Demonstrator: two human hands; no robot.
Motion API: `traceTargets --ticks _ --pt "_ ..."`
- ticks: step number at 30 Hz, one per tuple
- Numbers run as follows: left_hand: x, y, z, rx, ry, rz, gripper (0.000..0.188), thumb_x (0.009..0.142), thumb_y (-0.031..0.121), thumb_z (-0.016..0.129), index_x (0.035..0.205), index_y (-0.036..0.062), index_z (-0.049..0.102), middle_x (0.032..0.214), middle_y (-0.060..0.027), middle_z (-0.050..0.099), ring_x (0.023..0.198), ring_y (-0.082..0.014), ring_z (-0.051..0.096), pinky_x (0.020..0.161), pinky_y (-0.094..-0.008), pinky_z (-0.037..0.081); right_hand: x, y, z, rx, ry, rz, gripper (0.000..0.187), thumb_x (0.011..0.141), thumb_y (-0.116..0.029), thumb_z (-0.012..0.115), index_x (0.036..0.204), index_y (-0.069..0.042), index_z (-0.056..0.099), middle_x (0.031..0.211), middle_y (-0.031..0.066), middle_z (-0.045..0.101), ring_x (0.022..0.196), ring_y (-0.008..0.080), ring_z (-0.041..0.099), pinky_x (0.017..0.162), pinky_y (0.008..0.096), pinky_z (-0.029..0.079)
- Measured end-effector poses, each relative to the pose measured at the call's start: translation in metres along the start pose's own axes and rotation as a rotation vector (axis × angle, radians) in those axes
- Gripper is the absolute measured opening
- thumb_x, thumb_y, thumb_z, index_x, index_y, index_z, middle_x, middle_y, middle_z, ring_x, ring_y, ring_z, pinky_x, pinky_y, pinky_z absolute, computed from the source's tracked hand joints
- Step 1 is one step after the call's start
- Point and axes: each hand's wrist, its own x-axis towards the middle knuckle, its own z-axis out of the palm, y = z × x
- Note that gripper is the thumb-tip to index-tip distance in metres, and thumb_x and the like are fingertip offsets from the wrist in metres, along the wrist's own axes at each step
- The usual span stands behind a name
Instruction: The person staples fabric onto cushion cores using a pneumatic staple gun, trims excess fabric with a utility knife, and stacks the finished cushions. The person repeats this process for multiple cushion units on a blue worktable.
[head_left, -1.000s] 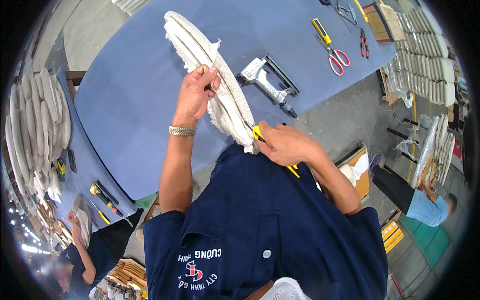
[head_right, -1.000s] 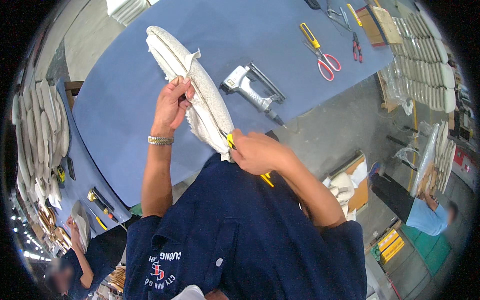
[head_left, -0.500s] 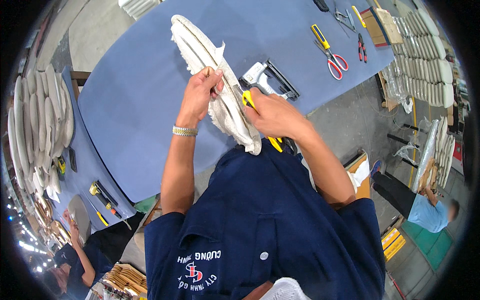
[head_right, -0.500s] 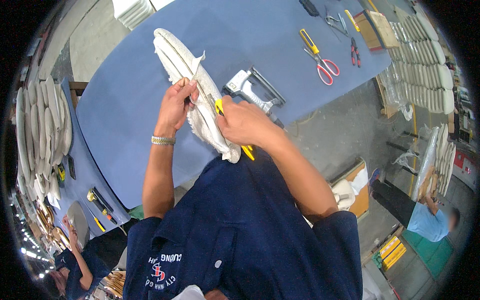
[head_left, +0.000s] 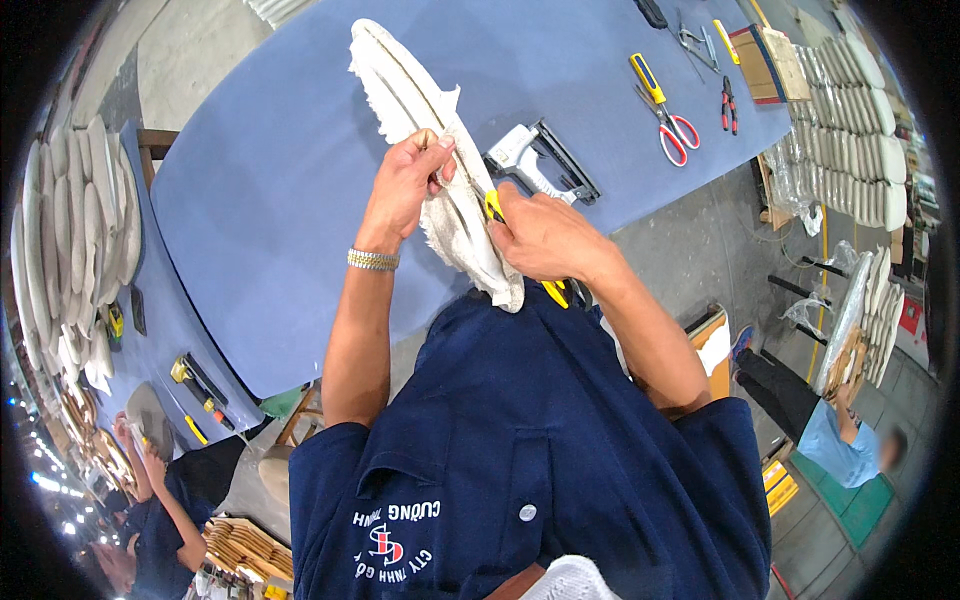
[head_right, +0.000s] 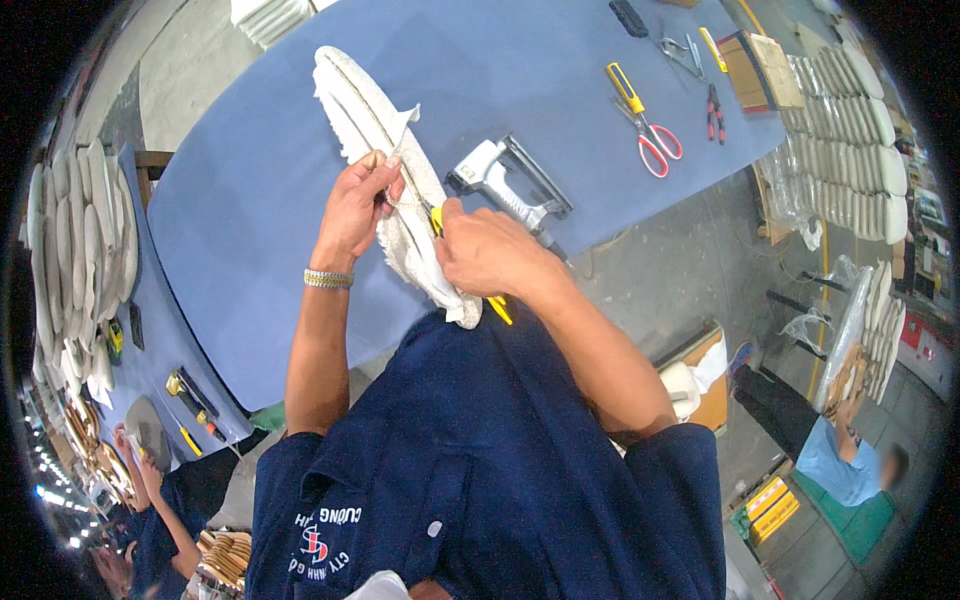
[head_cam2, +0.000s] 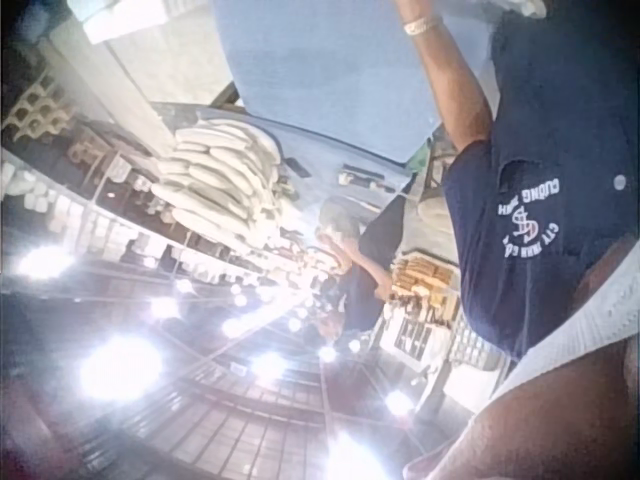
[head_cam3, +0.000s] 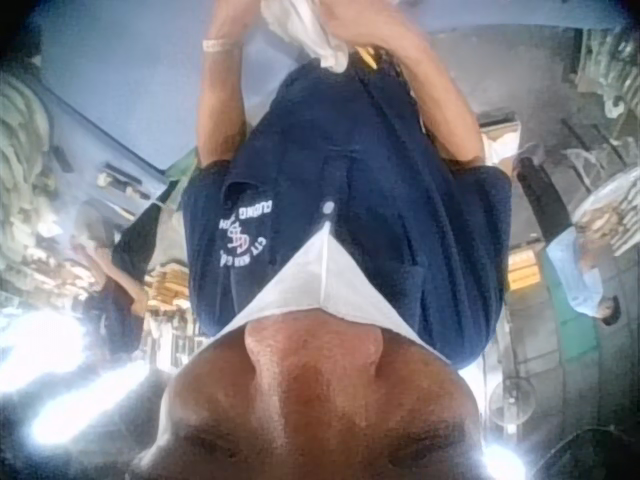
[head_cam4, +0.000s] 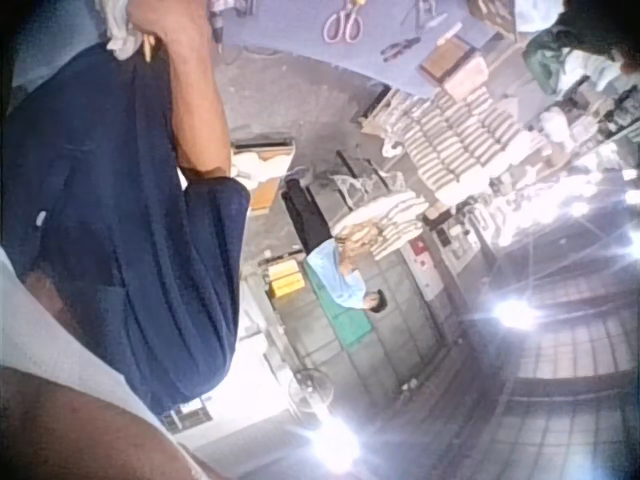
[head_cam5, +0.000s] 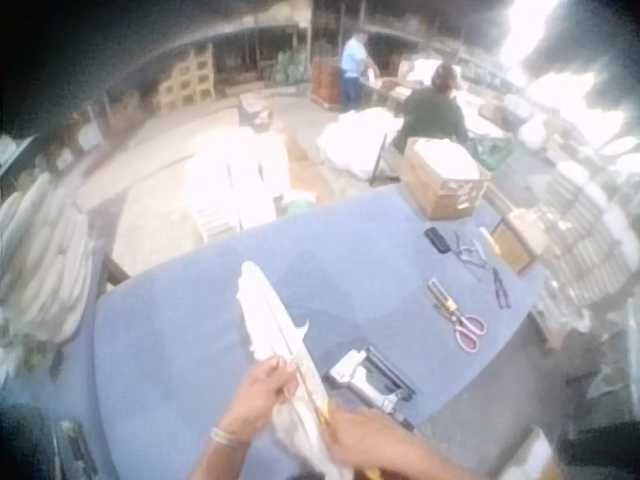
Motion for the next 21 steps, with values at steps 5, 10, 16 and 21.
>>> traceTargets --ticks 5,10,16,21 --pt "-0.001 0.006 -0.003 0.002 -0.015 -0.058 0.029 0.103 0.026 0.065 0.079 0.0135 0.054 0.070 0.0038 0.057 0.064 -0.0042 0.042 0.058 -0.0229 0.033 -0.007 0.007 0.002 -0.022 -0.095 -0.021 0.040 0.097 -0.023 0.054 0.112 0.014 0.052 0.088 0.0349 0.068 0.085 0.0531 0.067 0.080 0.0581 0.052" --pt "-0.001 0.006 -0.012 -0.090 -0.051 -0.091 0.027 0.104 0.024 0.063 0.081 0.0138 0.055 0.072 0.0039 0.056 0.064 -0.0042 0.042 0.057 -0.0230 0.031 -0.023 0.008 0.008 0.042 -0.158 -0.007 0.037 0.097 -0.021 0.055 0.110 0.013 0.052 0.085 0.0351 0.067 0.082 0.0535 0.066 0.079 0.0585 0.051" --pt "-0.030 0.021 0.015 -0.170 -0.180 0.049 0.025 0.107 0.025 0.059 0.088 0.0089 0.059 0.076 0.0000 0.063 0.068 -0.0073 0.053 0.063 -0.0235 0.042 -0.049 0.024 0.038 0.064 -0.083 -0.012 0.032 0.097 -0.020 0.058 0.108 0.009 0.052 0.080 0.0320 0.067 0.077 0.0530 0.066 0.077 0.0586 0.051" --pt "-0.057 0.011 0.031 0.444 0.227 0.231 0.028 0.103 0.028 0.066 0.096 0.0012 0.062 0.091 -0.0082 0.074 0.072 -0.0109 0.064 0.067 -0.0268 0.053 -0.057 0.019 0.042 0.113 -0.042 0.039 0.032 0.097 -0.022 0.057 0.108 0.008 0.053 0.080 0.0315 0.068 0.079 0.0528 0.067 0.078 0.0613 0.051"
